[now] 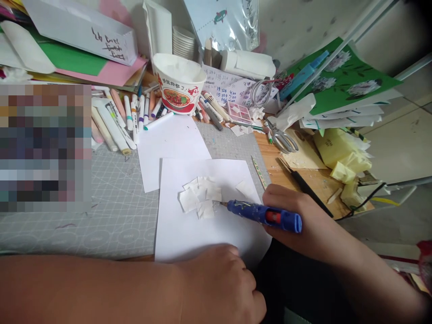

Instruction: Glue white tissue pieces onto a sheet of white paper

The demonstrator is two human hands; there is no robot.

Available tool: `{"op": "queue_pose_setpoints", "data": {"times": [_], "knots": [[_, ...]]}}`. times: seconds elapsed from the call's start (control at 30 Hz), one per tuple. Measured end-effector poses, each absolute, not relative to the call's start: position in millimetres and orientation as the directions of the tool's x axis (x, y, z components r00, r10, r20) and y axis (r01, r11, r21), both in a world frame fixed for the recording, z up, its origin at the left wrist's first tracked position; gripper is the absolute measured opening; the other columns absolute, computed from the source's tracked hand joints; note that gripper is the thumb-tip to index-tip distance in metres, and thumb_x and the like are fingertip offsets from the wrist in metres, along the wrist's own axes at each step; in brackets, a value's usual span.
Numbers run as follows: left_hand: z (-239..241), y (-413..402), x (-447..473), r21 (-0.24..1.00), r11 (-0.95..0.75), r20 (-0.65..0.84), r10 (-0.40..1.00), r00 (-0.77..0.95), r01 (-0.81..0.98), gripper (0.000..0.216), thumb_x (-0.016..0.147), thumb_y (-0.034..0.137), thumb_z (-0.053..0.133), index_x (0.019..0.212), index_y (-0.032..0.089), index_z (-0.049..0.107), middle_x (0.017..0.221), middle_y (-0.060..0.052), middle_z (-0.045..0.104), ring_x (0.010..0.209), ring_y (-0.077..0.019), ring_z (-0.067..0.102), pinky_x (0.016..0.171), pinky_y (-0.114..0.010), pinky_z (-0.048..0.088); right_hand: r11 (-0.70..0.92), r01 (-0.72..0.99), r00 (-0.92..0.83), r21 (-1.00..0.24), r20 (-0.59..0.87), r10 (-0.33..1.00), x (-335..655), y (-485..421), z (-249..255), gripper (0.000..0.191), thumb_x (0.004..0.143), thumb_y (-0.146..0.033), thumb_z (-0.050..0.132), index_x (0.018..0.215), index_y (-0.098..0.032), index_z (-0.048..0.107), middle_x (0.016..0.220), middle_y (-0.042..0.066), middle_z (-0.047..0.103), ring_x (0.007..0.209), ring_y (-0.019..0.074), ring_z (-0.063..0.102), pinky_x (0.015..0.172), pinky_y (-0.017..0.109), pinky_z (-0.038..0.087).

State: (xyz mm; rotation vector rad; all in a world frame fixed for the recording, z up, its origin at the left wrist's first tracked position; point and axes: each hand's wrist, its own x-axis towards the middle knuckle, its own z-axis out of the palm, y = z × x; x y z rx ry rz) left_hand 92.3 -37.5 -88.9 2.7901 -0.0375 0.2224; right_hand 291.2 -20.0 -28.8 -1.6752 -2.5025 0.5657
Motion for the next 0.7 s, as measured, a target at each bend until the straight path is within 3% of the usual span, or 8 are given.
{"op": "queue_pose_setpoints", "data": {"times": [0.13, 0.23, 0.43, 0.6, 0.7], "knots": [[-89, -37, 93, 0.343, -0.938, 0.158, -0.001, 0.987, -0.056, 0.009, 0.074, 0.02, 0.069, 0.075, 0.017, 0.06, 0.068, -0.002, 0.067, 0.051, -0.0155, 0.054, 0.054, -0.033, 0.046, 0.4, 0.897, -0.44, -0.189, -0.276, 0.855, 282, -5, -7, 0.012, 0.073, -0.013, 0.055, 0.064, -0.018, 0.049, 0.071, 0.002, 0.051, 0.063, 0.0136, 0.05, 0.057, 0.028, 0.034], [-90, -38, 93, 0.34, -0.939, 0.163, 0.006, 0.987, -0.05, 0.009, 0.073, 0.019, 0.069, 0.075, 0.017, 0.061, 0.069, -0.002, 0.067, 0.051, -0.0158, 0.055, 0.054, -0.034, 0.046, 0.393, 0.904, -0.425, -0.167, -0.278, 0.861, 280, -5, -5, 0.012, 0.072, -0.013, 0.055, 0.064, -0.018, 0.048, 0.074, 0.002, 0.051, 0.065, 0.0139, 0.051, 0.058, 0.028, 0.034], [-90, -39, 90, 0.337, -0.939, 0.17, -0.008, 0.985, -0.066, 0.008, 0.075, 0.02, 0.069, 0.076, 0.017, 0.061, 0.069, -0.002, 0.067, 0.053, -0.0157, 0.057, 0.055, -0.034, 0.045, 0.335, 0.893, -0.399, -0.301, -0.185, 0.898, 282, -13, -26, 0.019, 0.078, -0.014, 0.053, 0.063, -0.019, 0.042, 0.073, 0.001, 0.05, 0.065, 0.0131, 0.047, 0.058, 0.027, 0.034], [-89, -37, 89, 0.315, -0.947, 0.181, 0.0, 0.983, -0.058, 0.012, 0.075, 0.017, 0.072, 0.076, 0.016, 0.06, 0.068, -0.001, 0.066, 0.052, -0.0152, 0.055, 0.053, -0.033, 0.043, 0.297, 0.849, -0.407, -0.437, -0.185, 0.894, 306, -14, -16, 0.014, 0.079, -0.017, 0.06, 0.068, -0.02, 0.054, 0.071, 0.0, 0.054, 0.066, 0.0138, 0.051, 0.061, 0.028, 0.039], [-91, -37, 88, 0.281, -0.957, 0.185, -0.026, 0.982, -0.078, 0.014, 0.076, 0.016, 0.072, 0.074, 0.017, 0.058, 0.068, -0.001, 0.066, 0.052, -0.0154, 0.055, 0.054, -0.033, 0.043, 0.062, 0.784, -0.148, -0.618, -0.088, 0.985, 345, -15, -15, 0.012, 0.074, -0.027, 0.072, 0.078, -0.021, 0.063, 0.075, 0.001, 0.061, 0.068, 0.0156, 0.055, 0.062, 0.029, 0.044]]}}
